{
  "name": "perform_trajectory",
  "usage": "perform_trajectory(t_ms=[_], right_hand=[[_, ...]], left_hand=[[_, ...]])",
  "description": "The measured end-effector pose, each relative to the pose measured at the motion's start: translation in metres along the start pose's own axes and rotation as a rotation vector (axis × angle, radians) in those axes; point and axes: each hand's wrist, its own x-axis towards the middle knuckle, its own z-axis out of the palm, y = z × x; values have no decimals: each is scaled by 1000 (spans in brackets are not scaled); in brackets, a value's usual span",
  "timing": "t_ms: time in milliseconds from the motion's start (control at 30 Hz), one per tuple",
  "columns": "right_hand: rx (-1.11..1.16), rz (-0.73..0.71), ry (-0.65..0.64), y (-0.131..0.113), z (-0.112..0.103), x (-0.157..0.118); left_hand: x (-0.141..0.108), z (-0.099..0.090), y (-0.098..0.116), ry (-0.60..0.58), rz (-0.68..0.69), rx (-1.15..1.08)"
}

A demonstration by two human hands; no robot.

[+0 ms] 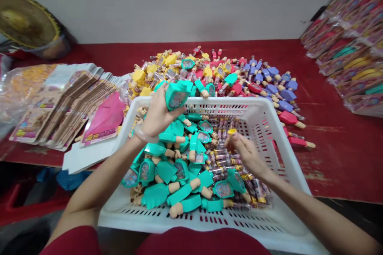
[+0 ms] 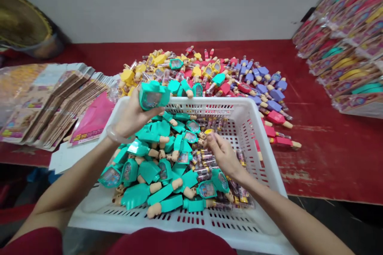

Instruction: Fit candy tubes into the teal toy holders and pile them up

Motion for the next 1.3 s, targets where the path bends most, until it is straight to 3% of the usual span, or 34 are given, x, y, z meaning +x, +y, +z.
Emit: perform_trajectory(t_ms=[67,200,300,467,567,633,767,867,933,1133,1300], right_hand=[[-154,-99,-54,3,6,-6],[-364,-287,-142,7,15,-10],[-524,-362,-198,9,20,-12],[-926,-332,-302,13,30,-21],[-1019,-398,-328,16,33,-27],[-1021,-494,-301,18,33,-30],[-1044,-635,-203,18,32,-34],[-1095,-641,-192,16,32,-37],[-1124,-604,-211,14,32,-40],[-1148,-549,-254,12,34,-52],[-1123,-451,-328,7,35,-60]], left_hand=[[-14,6,9,-150,-28,-126],[-65,26,12,-633,-117,-248],[-86,31,9,-782,-186,-226],[-93,33,16,-753,-32,-193],[-100,40,23,-744,-73,-222],[-104,46,25,-774,-227,-356],[-106,59,24,-957,-721,-781],[-107,67,22,-1014,-987,-1026],[-108,71,20,-1033,-1087,-1102],[-114,76,18,-1131,-1084,-1136],[-118,72,25,-1124,-1015,-1069]])
